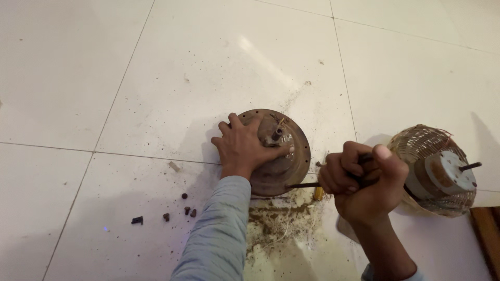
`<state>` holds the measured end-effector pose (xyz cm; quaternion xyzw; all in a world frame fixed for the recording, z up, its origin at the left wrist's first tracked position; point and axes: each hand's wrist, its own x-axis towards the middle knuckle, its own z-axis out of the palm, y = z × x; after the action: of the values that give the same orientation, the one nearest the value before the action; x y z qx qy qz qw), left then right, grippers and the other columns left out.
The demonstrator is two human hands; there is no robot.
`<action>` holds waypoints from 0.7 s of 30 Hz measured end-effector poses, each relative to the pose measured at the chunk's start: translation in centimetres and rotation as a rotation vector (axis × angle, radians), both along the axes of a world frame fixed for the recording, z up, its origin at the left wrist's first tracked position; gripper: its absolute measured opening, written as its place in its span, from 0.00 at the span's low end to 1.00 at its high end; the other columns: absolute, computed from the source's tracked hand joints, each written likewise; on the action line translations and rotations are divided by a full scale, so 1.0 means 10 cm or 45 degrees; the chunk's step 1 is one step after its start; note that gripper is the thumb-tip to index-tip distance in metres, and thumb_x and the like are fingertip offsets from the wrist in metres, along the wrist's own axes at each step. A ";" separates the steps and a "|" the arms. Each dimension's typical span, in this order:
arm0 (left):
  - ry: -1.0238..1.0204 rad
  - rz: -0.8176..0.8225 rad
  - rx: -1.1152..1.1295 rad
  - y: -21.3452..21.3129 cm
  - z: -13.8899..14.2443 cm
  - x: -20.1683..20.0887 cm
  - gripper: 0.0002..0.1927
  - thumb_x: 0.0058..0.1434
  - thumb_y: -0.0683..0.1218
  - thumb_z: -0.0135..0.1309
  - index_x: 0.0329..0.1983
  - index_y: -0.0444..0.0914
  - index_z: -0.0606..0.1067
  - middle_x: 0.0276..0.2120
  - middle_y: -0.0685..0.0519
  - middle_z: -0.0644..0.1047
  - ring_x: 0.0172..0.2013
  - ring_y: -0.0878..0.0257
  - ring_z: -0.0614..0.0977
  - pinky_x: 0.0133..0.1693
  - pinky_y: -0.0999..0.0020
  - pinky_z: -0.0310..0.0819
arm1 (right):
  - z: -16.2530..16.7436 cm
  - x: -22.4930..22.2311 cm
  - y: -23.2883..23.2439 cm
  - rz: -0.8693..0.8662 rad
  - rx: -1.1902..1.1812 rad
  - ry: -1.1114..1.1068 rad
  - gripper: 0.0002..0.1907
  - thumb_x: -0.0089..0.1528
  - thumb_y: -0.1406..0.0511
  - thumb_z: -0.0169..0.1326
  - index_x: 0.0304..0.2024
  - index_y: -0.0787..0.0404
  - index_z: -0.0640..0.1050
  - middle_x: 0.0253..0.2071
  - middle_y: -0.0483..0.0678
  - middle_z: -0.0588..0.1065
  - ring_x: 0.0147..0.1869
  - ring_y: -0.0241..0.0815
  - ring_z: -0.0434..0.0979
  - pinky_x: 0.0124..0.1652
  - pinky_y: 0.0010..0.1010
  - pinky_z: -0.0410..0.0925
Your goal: The person kneels on a tiled floor and works on a rusty round metal fan base, using a metal rod tool to pry and scrape at its edge while holding the disc steady with the other hand. They occasionally flip the disc over and continue prying at the rim, with a screwdriver and a sanding block lying nearby.
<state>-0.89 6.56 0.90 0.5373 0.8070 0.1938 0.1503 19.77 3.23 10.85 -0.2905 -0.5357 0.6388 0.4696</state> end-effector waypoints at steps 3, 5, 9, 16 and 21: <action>-0.010 -0.017 -0.017 0.00 0.00 -0.01 0.59 0.30 0.86 0.61 0.68 0.61 0.69 0.52 0.43 0.67 0.50 0.43 0.71 0.39 0.47 0.70 | -0.01 -0.05 -0.01 -0.045 -0.006 -0.044 0.28 0.65 0.44 0.38 0.20 0.54 0.55 0.13 0.41 0.50 0.19 0.35 0.44 0.20 0.33 0.44; -0.026 -0.014 -0.001 -0.01 0.01 -0.01 0.59 0.29 0.86 0.61 0.67 0.62 0.70 0.53 0.44 0.67 0.51 0.44 0.71 0.39 0.47 0.69 | -0.01 -0.11 -0.03 -0.140 0.009 -0.051 0.29 0.65 0.43 0.38 0.20 0.54 0.55 0.13 0.41 0.50 0.18 0.35 0.44 0.19 0.33 0.43; 0.010 0.003 0.040 -0.06 0.01 0.03 0.57 0.35 0.86 0.58 0.68 0.59 0.69 0.54 0.41 0.67 0.49 0.44 0.72 0.37 0.48 0.71 | 0.03 -0.23 -0.14 -0.450 0.019 -0.051 0.27 0.67 0.44 0.37 0.22 0.54 0.56 0.16 0.40 0.51 0.20 0.35 0.45 0.20 0.33 0.44; 0.048 0.071 0.071 -0.08 -0.01 0.06 0.59 0.32 0.87 0.60 0.67 0.58 0.69 0.56 0.40 0.66 0.50 0.43 0.71 0.37 0.48 0.70 | 0.09 -0.52 -0.34 -0.709 0.251 -0.346 0.24 0.67 0.48 0.32 0.22 0.54 0.56 0.15 0.41 0.53 0.18 0.36 0.50 0.18 0.33 0.47; 0.004 0.068 0.039 -0.07 -0.01 0.07 0.59 0.32 0.86 0.60 0.68 0.59 0.68 0.54 0.41 0.66 0.50 0.43 0.70 0.38 0.47 0.70 | 0.07 -0.54 -0.33 -0.534 0.137 -0.198 0.24 0.69 0.49 0.34 0.23 0.54 0.55 0.17 0.41 0.51 0.21 0.34 0.47 0.21 0.31 0.45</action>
<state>-0.18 5.90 0.78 0.5180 0.8183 0.2093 0.1356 14.41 -0.06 11.52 -0.4183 -0.5314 0.4737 0.5641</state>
